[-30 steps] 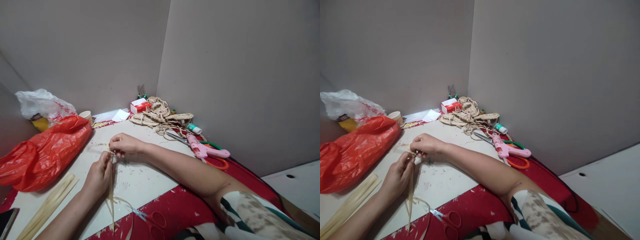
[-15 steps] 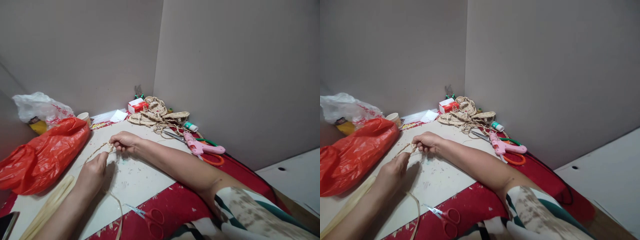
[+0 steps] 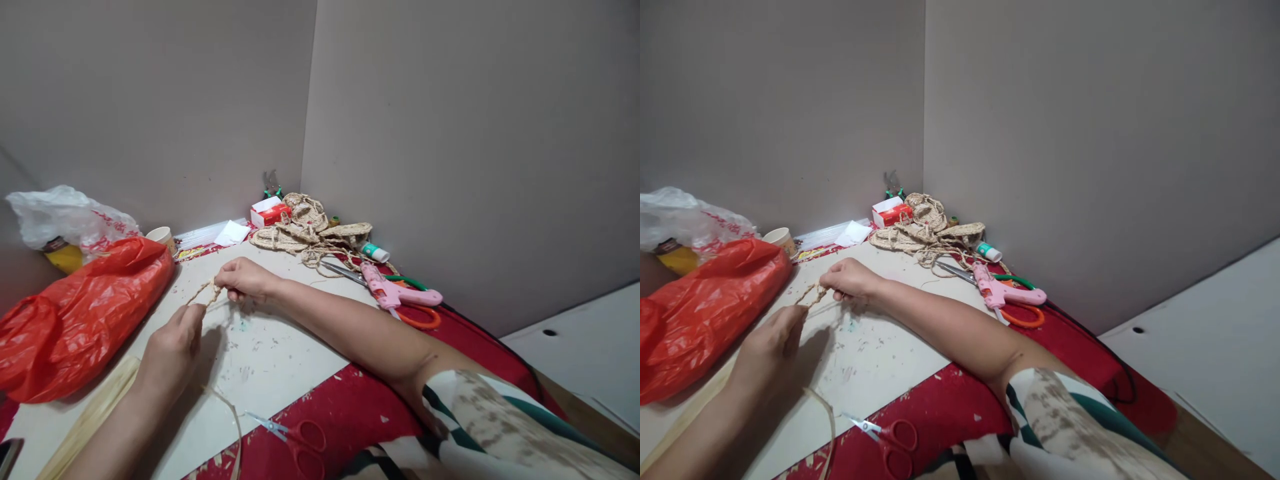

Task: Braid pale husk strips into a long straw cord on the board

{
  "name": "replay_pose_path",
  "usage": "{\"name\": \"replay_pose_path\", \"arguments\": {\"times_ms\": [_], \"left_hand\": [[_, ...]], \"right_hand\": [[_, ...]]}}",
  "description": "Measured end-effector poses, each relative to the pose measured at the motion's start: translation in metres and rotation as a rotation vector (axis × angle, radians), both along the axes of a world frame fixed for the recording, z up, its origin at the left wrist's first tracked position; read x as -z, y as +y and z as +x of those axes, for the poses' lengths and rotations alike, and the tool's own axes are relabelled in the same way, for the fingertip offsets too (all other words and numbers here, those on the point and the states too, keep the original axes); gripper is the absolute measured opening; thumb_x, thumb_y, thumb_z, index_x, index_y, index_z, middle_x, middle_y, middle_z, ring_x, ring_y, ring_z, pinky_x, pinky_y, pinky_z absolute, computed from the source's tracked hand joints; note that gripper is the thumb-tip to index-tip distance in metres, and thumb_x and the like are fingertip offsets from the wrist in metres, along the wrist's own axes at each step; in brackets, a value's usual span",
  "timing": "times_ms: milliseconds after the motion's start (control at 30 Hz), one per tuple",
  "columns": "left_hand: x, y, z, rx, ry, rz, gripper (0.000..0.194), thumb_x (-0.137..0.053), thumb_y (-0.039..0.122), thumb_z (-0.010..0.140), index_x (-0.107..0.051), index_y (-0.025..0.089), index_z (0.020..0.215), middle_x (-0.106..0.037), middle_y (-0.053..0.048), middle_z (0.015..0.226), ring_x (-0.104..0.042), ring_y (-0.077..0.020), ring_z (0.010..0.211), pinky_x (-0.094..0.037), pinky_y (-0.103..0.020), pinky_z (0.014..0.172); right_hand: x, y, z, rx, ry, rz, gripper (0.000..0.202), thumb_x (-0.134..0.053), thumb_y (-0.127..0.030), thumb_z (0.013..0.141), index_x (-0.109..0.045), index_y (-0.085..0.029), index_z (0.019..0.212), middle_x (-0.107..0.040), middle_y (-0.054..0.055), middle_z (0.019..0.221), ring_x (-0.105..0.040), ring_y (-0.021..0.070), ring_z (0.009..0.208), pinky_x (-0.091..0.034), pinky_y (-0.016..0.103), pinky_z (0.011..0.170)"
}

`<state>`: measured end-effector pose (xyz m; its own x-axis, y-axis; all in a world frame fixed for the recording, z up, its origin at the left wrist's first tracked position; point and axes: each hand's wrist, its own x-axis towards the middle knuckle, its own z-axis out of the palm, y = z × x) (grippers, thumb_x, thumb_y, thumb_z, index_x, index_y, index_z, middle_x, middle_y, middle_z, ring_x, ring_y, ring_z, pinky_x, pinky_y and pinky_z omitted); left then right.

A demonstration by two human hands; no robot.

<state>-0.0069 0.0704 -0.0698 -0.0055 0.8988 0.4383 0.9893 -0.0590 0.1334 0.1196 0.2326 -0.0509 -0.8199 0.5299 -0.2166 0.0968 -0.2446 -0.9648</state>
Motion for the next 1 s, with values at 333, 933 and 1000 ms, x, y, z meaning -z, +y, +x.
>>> {"name": "replay_pose_path", "arguments": {"times_ms": [333,933,1000], "left_hand": [[-0.009,0.005,0.009,0.253,-0.189,-0.032,0.025,-0.037,0.015,0.092,-0.056,0.022,0.106,-0.063,-0.012,0.119,-0.063,-0.0176,0.1,-0.049,-0.028,0.082],[-0.011,0.003,0.017,0.253,-0.108,0.087,0.017,-0.041,0.01,0.091,-0.052,0.022,0.096,-0.057,-0.011,0.113,-0.059,-0.0186,0.108,-0.048,-0.025,0.079],[-0.012,0.004,0.016,0.239,-0.16,0.095,0.014,-0.041,0.012,0.092,-0.052,0.022,0.092,-0.059,-0.008,0.102,-0.061,-0.016,0.091,-0.047,-0.024,0.075]], "right_hand": [[-0.006,0.015,0.018,-0.634,-0.035,0.255,0.01,-0.058,-0.022,0.079,-0.056,-0.013,0.074,-0.054,-0.005,0.053,-0.053,0.0046,0.043,-0.034,0.014,0.039],[-0.002,0.016,0.017,-0.718,0.009,0.078,0.012,-0.051,-0.021,0.086,-0.053,-0.014,0.076,-0.05,-0.005,0.056,-0.055,0.0061,0.045,-0.035,0.014,0.037],[-0.001,0.014,0.015,-0.653,0.047,0.067,0.013,-0.05,-0.02,0.087,-0.052,-0.014,0.075,-0.049,-0.005,0.056,-0.053,0.0055,0.044,-0.033,0.014,0.037]]}}
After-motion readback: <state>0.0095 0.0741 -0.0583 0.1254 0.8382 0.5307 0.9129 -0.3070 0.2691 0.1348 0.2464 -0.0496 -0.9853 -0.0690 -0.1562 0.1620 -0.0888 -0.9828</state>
